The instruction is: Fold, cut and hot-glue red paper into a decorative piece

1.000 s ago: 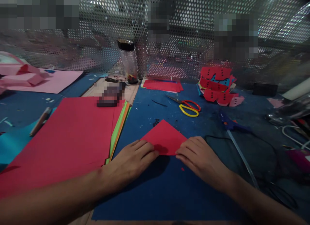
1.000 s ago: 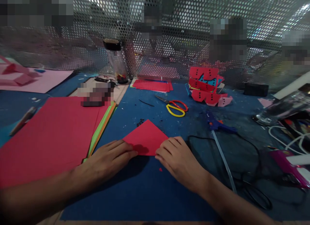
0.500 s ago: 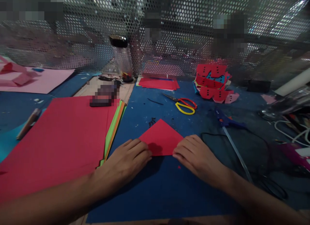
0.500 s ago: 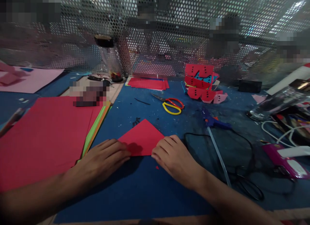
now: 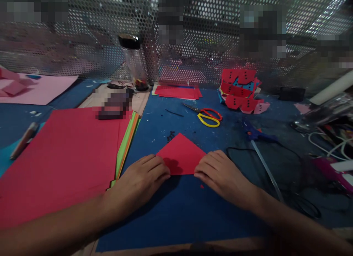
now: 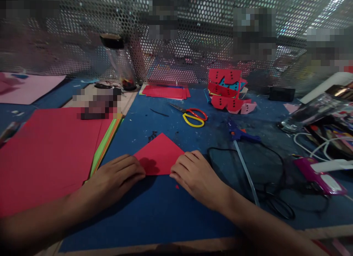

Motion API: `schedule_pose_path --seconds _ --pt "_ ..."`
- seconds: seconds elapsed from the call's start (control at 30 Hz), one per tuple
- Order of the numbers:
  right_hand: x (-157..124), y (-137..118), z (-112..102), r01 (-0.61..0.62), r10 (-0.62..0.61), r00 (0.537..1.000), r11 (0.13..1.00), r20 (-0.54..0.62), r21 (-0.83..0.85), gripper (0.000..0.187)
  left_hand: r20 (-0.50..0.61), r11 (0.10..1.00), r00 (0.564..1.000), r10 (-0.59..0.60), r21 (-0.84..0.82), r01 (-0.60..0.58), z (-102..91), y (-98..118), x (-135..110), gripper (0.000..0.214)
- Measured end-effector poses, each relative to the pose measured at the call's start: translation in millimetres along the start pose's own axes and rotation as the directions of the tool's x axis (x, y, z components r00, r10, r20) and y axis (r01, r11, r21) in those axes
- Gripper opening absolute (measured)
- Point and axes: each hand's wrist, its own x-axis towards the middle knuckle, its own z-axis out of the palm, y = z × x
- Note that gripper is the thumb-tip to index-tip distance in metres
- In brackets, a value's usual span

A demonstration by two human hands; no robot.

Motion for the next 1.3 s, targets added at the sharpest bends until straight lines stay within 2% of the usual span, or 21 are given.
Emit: schedule_pose_path --seconds 0.33,0.7,1.0,1.17,1.3 --pt "1.5 -2.4 -2.5 -0.028 0.028 0.999 0.999 0.018 -0.015 0.018 0.029 1.000 1.000 -0.012 -0.010 0.012 -2.5 -3.1 0.2 0.028" --pt "1.2 -1.3 -0.7 -0.060 0.060 0.998 0.998 0.026 -0.027 0.022 0.054 0.997 0.996 -0.072 -0.027 0.073 -4.3 -3.8 0.8 0.019" --pt "-0.5 2.5 2.5 -0.117 0.117 0.993 0.993 -0.017 -0.019 0.020 0.062 0.992 0.992 -0.109 -0.063 0.113 -5.5 -3.9 0.0 0.019" --pt "-0.9 2.1 1.8 -0.140 0.139 0.990 0.990 -0.027 -0.027 0.021 0.046 0.983 0.987 -0.151 -0.099 0.155 -7.1 -4.0 -1.1 0.017" --pt "-0.2 1.6 0.8 -0.154 0.154 0.988 0.988 -0.029 -0.011 0.021 0.078 0.968 0.974 -0.212 -0.120 0.220 -7.1 -5.9 -0.2 0.015"
